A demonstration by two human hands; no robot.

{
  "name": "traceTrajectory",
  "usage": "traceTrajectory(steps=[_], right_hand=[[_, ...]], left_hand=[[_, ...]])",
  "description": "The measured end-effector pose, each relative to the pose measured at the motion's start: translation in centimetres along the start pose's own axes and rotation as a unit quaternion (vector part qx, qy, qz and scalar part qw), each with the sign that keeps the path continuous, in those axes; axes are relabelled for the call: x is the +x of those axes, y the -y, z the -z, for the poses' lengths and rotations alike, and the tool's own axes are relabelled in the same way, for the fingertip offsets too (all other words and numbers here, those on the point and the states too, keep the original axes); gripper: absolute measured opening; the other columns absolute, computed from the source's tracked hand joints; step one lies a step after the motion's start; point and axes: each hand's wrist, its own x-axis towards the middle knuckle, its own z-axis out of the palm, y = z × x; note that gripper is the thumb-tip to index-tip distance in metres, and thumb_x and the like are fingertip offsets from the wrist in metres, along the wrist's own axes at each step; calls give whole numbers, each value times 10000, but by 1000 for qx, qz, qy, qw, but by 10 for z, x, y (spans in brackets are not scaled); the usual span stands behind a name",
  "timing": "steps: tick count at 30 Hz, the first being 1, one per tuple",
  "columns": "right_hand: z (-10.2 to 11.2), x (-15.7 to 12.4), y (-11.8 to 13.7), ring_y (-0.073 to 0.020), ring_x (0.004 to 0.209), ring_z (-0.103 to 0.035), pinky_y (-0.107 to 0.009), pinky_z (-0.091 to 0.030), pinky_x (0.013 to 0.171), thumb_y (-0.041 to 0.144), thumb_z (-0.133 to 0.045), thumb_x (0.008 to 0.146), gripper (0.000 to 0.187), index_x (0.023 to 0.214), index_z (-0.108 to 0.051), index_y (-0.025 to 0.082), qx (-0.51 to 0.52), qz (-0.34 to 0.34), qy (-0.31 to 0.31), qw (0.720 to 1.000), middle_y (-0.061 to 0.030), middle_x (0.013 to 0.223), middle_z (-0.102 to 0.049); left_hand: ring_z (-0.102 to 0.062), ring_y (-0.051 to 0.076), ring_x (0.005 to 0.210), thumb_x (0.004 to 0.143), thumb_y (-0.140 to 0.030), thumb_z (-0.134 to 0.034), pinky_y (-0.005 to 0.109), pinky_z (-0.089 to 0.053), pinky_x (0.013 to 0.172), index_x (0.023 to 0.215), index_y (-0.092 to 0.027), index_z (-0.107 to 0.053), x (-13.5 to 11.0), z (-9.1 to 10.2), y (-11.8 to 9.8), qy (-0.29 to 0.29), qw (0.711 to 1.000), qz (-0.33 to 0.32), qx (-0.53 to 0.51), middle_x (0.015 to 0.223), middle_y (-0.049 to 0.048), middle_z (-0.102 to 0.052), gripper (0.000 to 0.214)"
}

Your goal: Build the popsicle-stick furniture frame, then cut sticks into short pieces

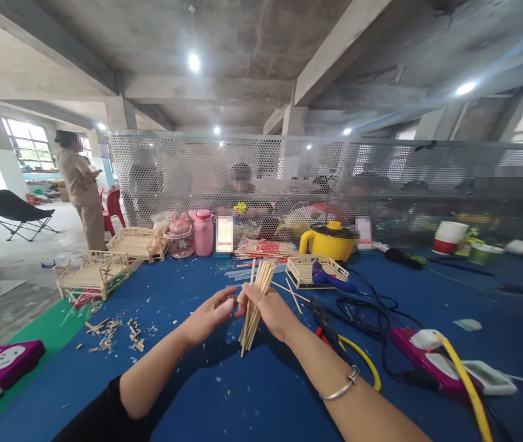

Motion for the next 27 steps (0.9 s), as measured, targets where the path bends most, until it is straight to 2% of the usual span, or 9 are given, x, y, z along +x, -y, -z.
traceTrajectory(steps=[2, 4, 6, 10, 13, 16, 19, 23, 27], right_hand=[[-1, 1, -5, -154, 586, -575, -293, -440, 630, 584, -494, 755, 453, 573, -546, 172, 41, -18, -33, 998, -12, 545, -599], [-1, 3, -10, -167, 651, -588, -298, -436, 663, 597, -493, 749, 457, 568, -533, 179, 97, 0, -78, 992, -33, 622, -638], [-3, 4, -14, -170, 712, -583, -305, -422, 721, 571, -525, 744, 424, 575, -550, 183, 105, 29, -113, 988, -42, 722, -665], [-10, 6, -22, -172, 736, -568, -321, -392, 776, 526, -585, 719, 371, 580, -595, 182, 78, 31, -146, 986, -39, 745, -668], [-12, 7, -21, -175, 716, -587, -337, -405, 781, 481, -644, 681, 317, 593, -601, 179, 163, -8, -140, 977, -22, 656, -650], [-4, 5, -15, -169, 683, -597, -346, -429, 766, 424, -683, 643, 257, 629, -610, 178, 269, -48, -71, 959, -8, 637, -646], [5, 6, -14, -151, 668, -591, -299, -446, 697, 341, -696, 628, 196, 673, -634, 160, 298, -67, -23, 952, -15, 704, -662], [9, 13, -24, -105, 570, -556, -226, -417, 538, 231, -699, 622, 131, 720, -647, 160, 302, -88, -65, 947, 18, 663, -653], [15, 16, -26, -154, 702, -614, -284, -469, 636, 427, -617, 715, 257, 842, -634, 204, 337, -99, -66, 934, 13, 741, -681]], left_hand=[[-439, 272, 1182, 772, -606, -451, 398, -347, 957, 1276, -158, -411, -2, -2, -2, -6, 1000, -3, 2, 1263, 151, -497, 676], [-479, 265, 1118, 770, -581, -481, 366, -375, 913, 1236, -141, -450, -5, -10, -3, 26, 999, -19, 41, 1213, 139, -530, 642], [-541, 228, 955, 747, -547, -541, 320, -416, 808, 1151, -115, -501, -8, -19, -3, 64, 992, -43, 95, 1069, 114, -591, 593], [-514, 128, 670, 719, -488, -594, 240, -406, 605, 940, -118, -526, -11, -33, 2, 63, 983, -29, 167, 793, 28, -588, 436], [-486, 98, 559, 785, -466, -501, 220, -387, 536, 805, -141, -482, -9, -35, 1, 63, 985, -10, 159, 655, -10, -539, 326], [-456, 77, 479, 813, -476, -442, 206, -368, 485, 765, -160, -453, -7, -24, -9, 97, 985, -1, 146, 594, -36, -495, 321], [-419, 67, 416, 795, -509, -445, 192, -311, 408, 779, -159, -480, -7, -2, -20, 132, 974, 40, 177, 588, -33, -524, 353], [-403, 58, 414, 750, -513, -503, 178, -284, 388, 756, -155, -522, -7, 30, -22, 111, 963, 54, 239, 594, -30, -567, 358], [-384, 45, 388, 724, -527, -538, 172, -269, 373, 783, -151, -530, -6, 49, -13, 101, 971, 81, 198, 586, -29, -572, 381]])
